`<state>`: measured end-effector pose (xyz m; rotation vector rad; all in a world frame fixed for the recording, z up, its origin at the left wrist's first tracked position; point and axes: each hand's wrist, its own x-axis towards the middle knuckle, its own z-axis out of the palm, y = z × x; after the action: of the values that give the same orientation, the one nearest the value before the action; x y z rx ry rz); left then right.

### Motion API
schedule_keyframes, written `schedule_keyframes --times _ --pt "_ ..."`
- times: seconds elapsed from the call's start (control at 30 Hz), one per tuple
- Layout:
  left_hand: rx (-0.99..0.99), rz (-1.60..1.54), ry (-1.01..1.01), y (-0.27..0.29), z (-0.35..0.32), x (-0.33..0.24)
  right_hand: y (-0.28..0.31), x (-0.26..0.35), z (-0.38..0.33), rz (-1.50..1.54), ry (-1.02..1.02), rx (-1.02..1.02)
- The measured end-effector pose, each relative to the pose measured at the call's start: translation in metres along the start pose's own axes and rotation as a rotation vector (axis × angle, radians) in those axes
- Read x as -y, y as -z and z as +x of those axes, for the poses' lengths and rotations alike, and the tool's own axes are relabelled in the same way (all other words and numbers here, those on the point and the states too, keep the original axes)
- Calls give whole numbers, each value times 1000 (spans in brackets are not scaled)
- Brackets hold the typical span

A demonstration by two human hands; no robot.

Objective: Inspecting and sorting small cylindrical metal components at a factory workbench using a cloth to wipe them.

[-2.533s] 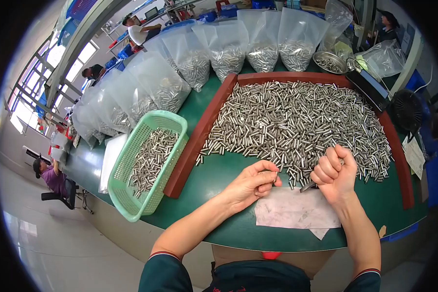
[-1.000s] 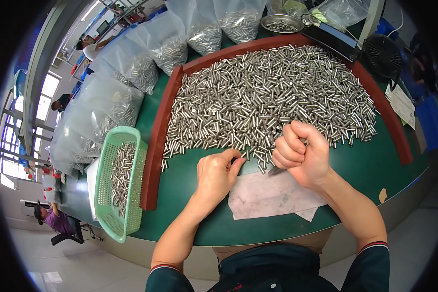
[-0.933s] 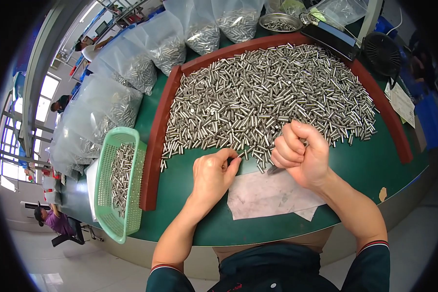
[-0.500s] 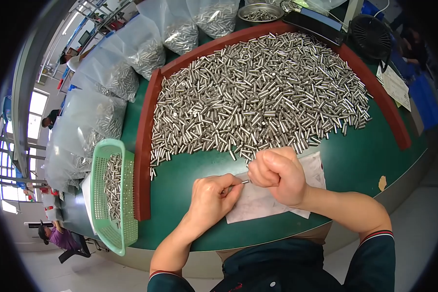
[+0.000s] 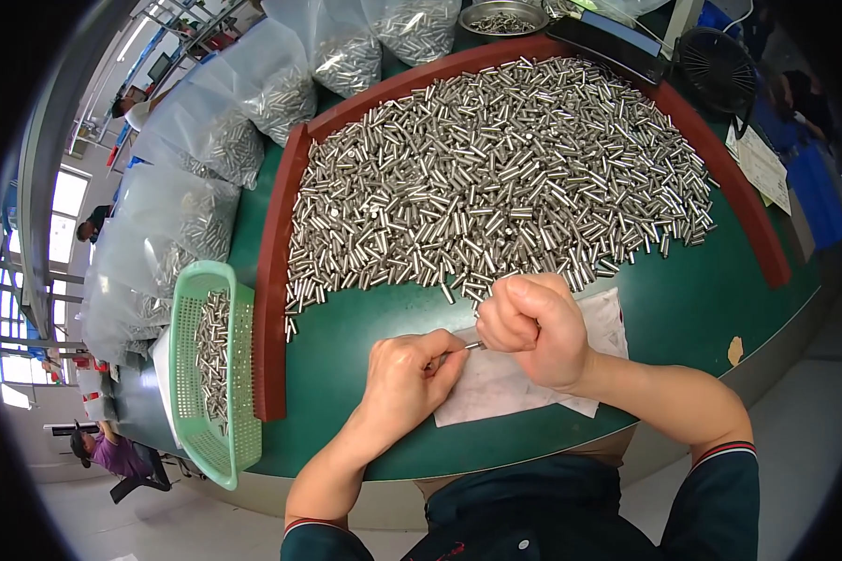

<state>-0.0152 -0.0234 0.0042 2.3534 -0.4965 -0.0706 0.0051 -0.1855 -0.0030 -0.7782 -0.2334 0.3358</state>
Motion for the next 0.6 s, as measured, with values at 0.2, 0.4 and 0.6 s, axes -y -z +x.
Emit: schedule_keyframes --times 0.2,0.4,0.6 --pt "22 29 17 3 0 -3 -3 -1 -1 -30 14 -3" --pt "34 35 18 2 2 -3 -4 2 -1 -58 29 -11" --pt "42 25 28 2 2 -5 -3 2 -1 -60 31 -7"
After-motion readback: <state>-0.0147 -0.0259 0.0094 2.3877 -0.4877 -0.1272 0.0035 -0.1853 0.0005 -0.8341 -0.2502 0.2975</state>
